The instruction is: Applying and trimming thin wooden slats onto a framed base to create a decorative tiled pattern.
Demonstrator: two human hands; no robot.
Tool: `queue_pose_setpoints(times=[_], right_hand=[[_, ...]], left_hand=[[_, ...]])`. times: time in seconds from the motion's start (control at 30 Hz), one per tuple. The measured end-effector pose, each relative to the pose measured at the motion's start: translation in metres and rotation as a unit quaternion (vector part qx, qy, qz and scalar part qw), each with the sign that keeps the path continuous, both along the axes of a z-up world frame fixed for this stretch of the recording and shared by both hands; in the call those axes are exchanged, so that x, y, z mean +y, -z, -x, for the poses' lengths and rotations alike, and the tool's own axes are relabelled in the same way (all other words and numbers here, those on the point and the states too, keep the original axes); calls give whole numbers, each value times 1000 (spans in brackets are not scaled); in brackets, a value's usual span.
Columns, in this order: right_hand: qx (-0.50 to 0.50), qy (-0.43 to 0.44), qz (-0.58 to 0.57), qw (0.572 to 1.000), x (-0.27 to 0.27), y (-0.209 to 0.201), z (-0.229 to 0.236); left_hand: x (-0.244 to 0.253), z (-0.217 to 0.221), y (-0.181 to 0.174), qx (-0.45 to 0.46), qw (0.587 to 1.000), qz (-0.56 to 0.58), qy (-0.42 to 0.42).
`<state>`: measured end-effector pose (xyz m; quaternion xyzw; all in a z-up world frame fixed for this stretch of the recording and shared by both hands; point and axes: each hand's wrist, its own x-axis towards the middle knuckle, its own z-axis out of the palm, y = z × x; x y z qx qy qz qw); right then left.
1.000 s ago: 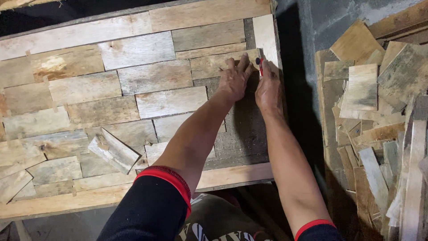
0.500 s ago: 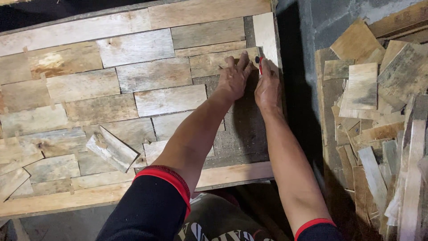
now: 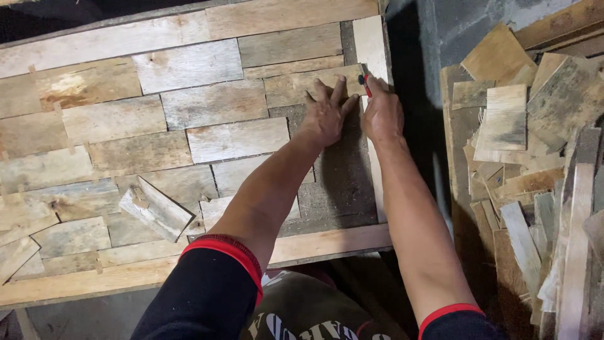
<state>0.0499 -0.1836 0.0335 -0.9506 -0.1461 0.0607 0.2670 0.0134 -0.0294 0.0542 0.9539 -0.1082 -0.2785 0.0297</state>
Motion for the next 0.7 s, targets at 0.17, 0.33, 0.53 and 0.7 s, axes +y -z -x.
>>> queue_pose_setpoints(times=[0.17,0.33,0.53,0.7], right_hand=[[62,1,34,998,7,-27,-1],[53,-10,59,997,2,-12,-6],[71,-2,26,997,-2,-28,6],[80,9,22,997,-7,-28,15]], left_hand=[[-4,0,3,5,1000,-20,-2],[-4,-5,16,15,999,-31,-3],[-5,-4,13,21,999,-40,0],[-6,-3,12,25,999,-47,-1]])
